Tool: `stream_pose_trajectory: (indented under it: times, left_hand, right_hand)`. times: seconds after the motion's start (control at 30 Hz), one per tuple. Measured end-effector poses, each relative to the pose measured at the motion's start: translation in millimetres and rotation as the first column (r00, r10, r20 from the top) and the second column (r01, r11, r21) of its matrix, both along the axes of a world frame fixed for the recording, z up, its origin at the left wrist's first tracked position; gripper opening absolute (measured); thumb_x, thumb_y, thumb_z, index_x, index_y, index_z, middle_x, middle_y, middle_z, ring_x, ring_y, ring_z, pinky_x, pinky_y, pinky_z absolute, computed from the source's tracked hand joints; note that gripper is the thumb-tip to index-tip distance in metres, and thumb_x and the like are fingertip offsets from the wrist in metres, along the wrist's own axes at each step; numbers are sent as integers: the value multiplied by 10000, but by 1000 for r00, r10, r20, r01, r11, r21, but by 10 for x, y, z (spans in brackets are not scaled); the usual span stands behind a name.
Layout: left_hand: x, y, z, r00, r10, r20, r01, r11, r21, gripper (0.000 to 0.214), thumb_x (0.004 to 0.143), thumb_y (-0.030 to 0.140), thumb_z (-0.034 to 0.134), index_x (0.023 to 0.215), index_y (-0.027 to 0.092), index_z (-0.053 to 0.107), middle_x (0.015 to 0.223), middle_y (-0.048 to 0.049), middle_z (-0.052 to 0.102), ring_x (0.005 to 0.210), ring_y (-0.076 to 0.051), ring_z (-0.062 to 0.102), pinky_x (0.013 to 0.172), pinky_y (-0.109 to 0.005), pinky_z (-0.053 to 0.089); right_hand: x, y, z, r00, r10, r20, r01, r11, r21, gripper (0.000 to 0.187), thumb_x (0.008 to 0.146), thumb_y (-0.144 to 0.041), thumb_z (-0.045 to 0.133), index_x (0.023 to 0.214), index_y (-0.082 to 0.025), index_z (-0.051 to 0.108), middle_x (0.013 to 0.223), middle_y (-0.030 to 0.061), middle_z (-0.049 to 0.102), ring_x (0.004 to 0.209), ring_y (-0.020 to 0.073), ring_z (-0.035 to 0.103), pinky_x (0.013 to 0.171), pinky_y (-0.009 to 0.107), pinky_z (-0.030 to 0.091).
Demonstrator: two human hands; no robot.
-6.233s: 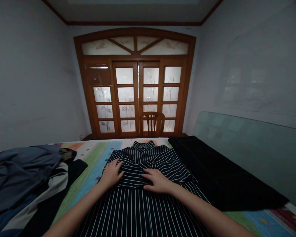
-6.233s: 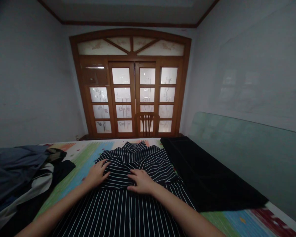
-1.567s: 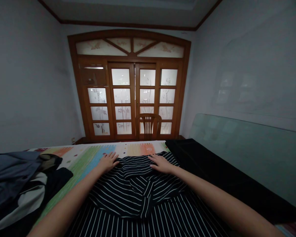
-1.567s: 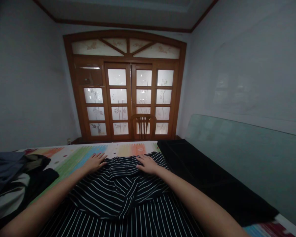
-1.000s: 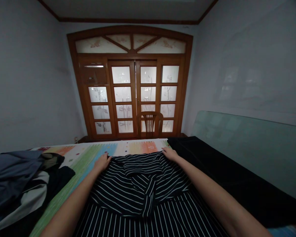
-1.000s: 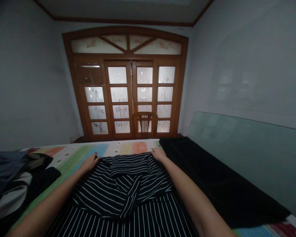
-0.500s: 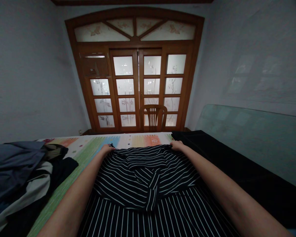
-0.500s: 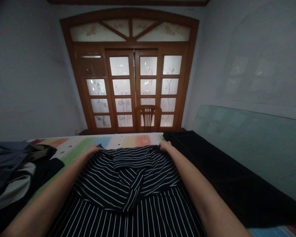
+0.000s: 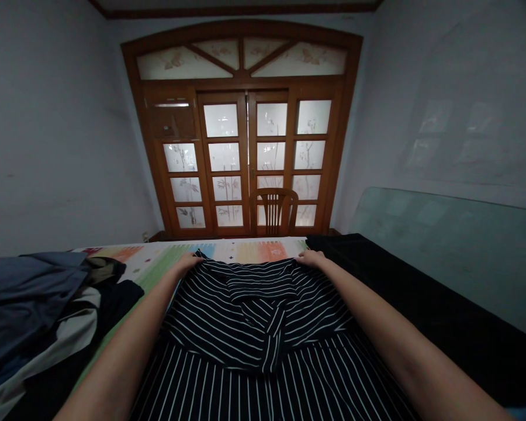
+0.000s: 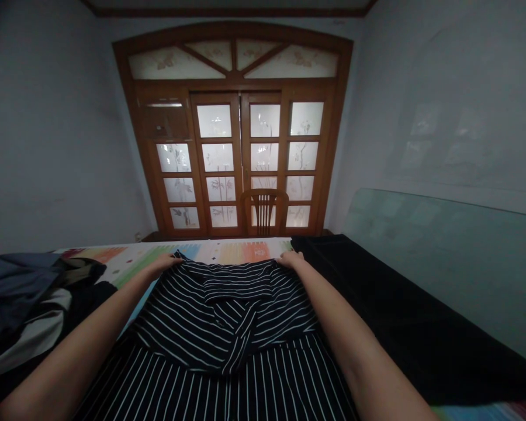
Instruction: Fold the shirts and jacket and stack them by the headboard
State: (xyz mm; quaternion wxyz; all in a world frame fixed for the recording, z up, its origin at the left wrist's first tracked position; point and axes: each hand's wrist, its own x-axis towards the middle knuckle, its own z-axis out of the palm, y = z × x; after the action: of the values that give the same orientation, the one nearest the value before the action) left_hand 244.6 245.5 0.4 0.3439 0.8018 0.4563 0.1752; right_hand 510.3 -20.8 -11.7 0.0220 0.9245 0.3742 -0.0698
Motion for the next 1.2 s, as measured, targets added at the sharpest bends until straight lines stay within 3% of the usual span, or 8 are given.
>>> stream_pose_trajectory:
  times: [0.37, 0.6, 0.7, 0.8, 0.93, 1.07, 1.13, 1.2]
  left_hand:
    - [21, 76, -27, 994, 12, 109, -23, 995, 99, 65, 578, 148, 540, 517, 159, 560, 487, 11, 547, 616, -174, 560, 562, -243, 404]
    - [140, 135, 7, 973, 70, 220, -107, 981, 161, 30, 579, 142, 543, 558, 159, 555, 556, -10, 576, 674, -192, 568, 602, -255, 412]
    - [189, 153, 136, 946, 111, 303, -171, 969, 181, 66, 592, 142, 529, 644, 154, 568, 677, -28, 615, 755, -190, 570, 658, -256, 417]
    - [159, 112, 347, 920, 120, 374, -195, 966, 170, 99, 583, 154, 540, 675, 146, 574, 711, -33, 622, 756, -185, 572, 663, -254, 421]
    - [-105, -55, 679, 898, 74, 433, -150, 978, 144, 94, 553, 181, 578, 643, 153, 573, 634, -1, 608, 678, -162, 571, 621, -237, 427]
    - [-623, -327, 967, 892, 6, 453, -82, 985, 149, 156, 528, 229, 619, 661, 167, 567, 605, 28, 589, 665, -151, 558, 620, -231, 432]
    - [-964, -515, 1036, 915, -22, 404, -58, 981, 184, 206, 522, 280, 630, 677, 170, 550, 596, 35, 573, 661, -155, 549, 622, -242, 438]
    - [-1358, -745, 991, 945, -89, 314, 4, 965, 263, 242, 527, 349, 618, 663, 171, 526, 617, 32, 571, 664, -157, 542, 637, -253, 444]
  right_hand:
    - [-89, 30, -5, 983, 155, 98, -139, 979, -150, 225, 828, -307, 476, 984, -154, 531, 1001, 46, 548, 856, 150, 538, 741, 349, 456]
    - [-159, 31, 174, 899, 148, 412, -174, 984, 25, 257, 837, -324, 455, 1001, -137, 521, 984, 52, 555, 882, 162, 533, 792, 384, 421]
    - [-167, 76, 290, 854, 69, 516, -150, 982, 117, 257, 852, -311, 424, 1009, -128, 511, 915, 42, 582, 834, 155, 548, 802, 380, 393]
    - [-175, 76, 437, 814, 4, 581, -142, 971, 193, 218, 853, -179, 360, 980, -107, 521, 838, 75, 622, 790, 167, 566, 808, 346, 341]
    - [-281, -113, 662, 777, -15, 630, -183, 951, 248, 220, 799, -129, 352, 902, -105, 546, 797, 128, 644, 766, 198, 576, 800, 317, 303]
    - [-532, -581, 838, 745, 43, 666, -282, 925, 255, 197, 793, -176, 373, 864, -132, 551, 793, 91, 644, 761, 185, 565, 844, 299, 289]
    - [-708, -909, 849, 705, 99, 702, -383, 887, 259, 199, 799, -198, 365, 830, -149, 556, 757, 68, 634, 731, 178, 558, 870, 314, 288]
    - [-926, -1273, 769, 645, 174, 744, -516, 817, 256, 219, 810, -209, 343, 790, -169, 557, 713, 51, 618, 686, 170, 549, 877, 343, 302]
